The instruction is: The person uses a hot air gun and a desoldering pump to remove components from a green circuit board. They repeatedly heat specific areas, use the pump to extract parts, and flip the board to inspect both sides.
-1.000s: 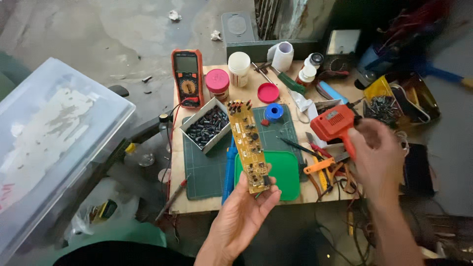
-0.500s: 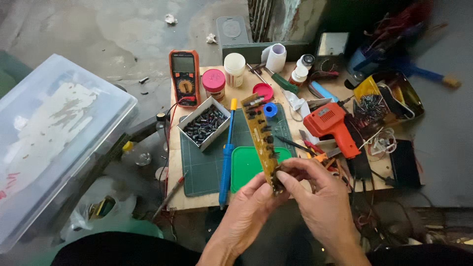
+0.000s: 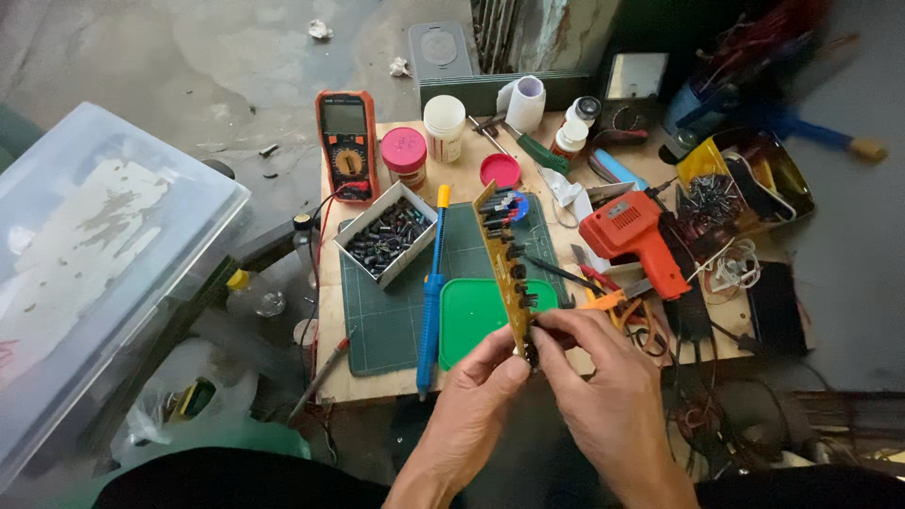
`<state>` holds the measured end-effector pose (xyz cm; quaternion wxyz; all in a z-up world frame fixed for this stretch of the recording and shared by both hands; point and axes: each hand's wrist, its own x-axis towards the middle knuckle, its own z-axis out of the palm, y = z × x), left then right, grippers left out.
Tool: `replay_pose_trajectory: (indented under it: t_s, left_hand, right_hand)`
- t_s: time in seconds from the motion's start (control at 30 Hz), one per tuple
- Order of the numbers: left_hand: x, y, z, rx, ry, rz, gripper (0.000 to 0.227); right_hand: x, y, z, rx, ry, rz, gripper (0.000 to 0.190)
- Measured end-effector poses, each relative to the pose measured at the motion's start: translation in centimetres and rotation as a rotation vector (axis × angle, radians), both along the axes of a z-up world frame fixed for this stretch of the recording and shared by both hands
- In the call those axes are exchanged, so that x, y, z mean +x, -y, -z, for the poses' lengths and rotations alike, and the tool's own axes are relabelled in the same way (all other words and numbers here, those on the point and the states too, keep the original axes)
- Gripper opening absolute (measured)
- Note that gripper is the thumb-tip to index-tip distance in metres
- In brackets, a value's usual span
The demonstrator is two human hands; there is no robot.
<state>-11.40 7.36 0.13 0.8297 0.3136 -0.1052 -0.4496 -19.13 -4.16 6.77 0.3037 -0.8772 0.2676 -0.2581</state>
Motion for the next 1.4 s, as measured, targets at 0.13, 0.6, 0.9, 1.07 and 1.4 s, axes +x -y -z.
replay_pose_trajectory:
  t_s: [0.13, 0.6, 0.9, 1.07, 1.4]
  left_hand:
    - [0.0, 0.2, 0.5, 0.015, 0.110, -0.011, 0.069]
    - [0.2, 0.1, -0.9, 0.361, 0.263, -0.084, 0.051]
    - [-1.5, -1.2, -6.1, 0.752, 0.803, -0.288, 0.054]
    - [-2.2, -0.8, -6.3, 0.781, 0.895, -0.318, 0.059]
    - [-2.9, -0.4, -6.0, 0.730, 0.971, -0.412, 0.053]
  right_hand:
    - [-0.2, 0.6, 0.8, -0.056, -0.021, -0.050, 0.017]
    - [-0.1, 1.2, 1.4, 0.568, -0.044, 0.156, 0.022]
    - [-3.2, 2.2, 6.1, 0.920, 0.331, 0.165, 0.032]
    - [-1.6, 0.5, 2.9, 1.191, 0.395, 0.402, 0.069]
    - [-2.7, 0.7, 3.8, 1.011, 0.489, 0.191, 0.063]
